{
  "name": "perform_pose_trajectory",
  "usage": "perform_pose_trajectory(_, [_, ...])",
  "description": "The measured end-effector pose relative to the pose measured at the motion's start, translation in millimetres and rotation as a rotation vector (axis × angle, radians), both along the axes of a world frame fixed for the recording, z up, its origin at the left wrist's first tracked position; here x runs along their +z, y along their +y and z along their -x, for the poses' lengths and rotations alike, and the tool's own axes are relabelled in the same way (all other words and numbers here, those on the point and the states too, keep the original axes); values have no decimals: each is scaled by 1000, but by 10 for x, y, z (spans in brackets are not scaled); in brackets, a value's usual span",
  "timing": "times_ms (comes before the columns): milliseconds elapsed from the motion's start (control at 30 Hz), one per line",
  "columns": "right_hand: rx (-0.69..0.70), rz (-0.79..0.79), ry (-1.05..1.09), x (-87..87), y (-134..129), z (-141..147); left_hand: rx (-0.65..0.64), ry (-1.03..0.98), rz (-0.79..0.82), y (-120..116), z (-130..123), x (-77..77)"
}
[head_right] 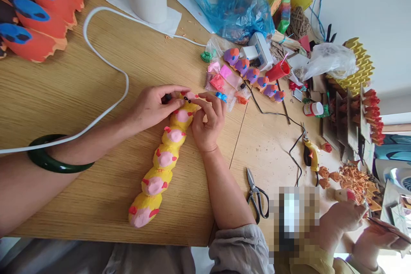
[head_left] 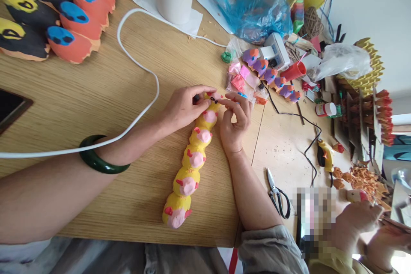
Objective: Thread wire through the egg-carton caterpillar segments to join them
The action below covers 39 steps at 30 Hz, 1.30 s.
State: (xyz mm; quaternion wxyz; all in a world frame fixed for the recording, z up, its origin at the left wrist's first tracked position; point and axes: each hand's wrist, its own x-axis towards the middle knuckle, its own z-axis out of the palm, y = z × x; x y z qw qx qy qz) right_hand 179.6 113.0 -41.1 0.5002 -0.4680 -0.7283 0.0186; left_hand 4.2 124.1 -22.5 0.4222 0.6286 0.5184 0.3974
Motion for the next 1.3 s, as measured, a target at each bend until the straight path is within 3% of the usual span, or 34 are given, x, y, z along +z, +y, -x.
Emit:
perform_pose_trajectory(300, [30, -14, 24, 13, -6, 10, -5, 2, -6, 7, 4, -1])
perform_pose_trajectory(633, [-60, 134, 298, -97, 54, -49, 52, -92, -41, 27, 7, -84])
perform_pose_trajectory(767, [-31, 231, 427, 41, -14, -95, 114, -147, -19, 23, 6, -82])
perform_pose_trajectory(900, [18, 376, 543, 277, -303, -87, 192, -205, 52, -14, 22, -30])
perform_pose_trajectory(1000, [44, 483, 543, 360, -630, -31, 221, -200, 98, -138, 71, 40])
perform_pose_trajectory(1133, [78, 534, 564, 292, -1020, 73, 155, -137, 153, -497, 185, 130])
perform_pose_trajectory(1300, [120, 556, 515, 192, -1205, 170, 13, -79, 148, -959, 273, 126])
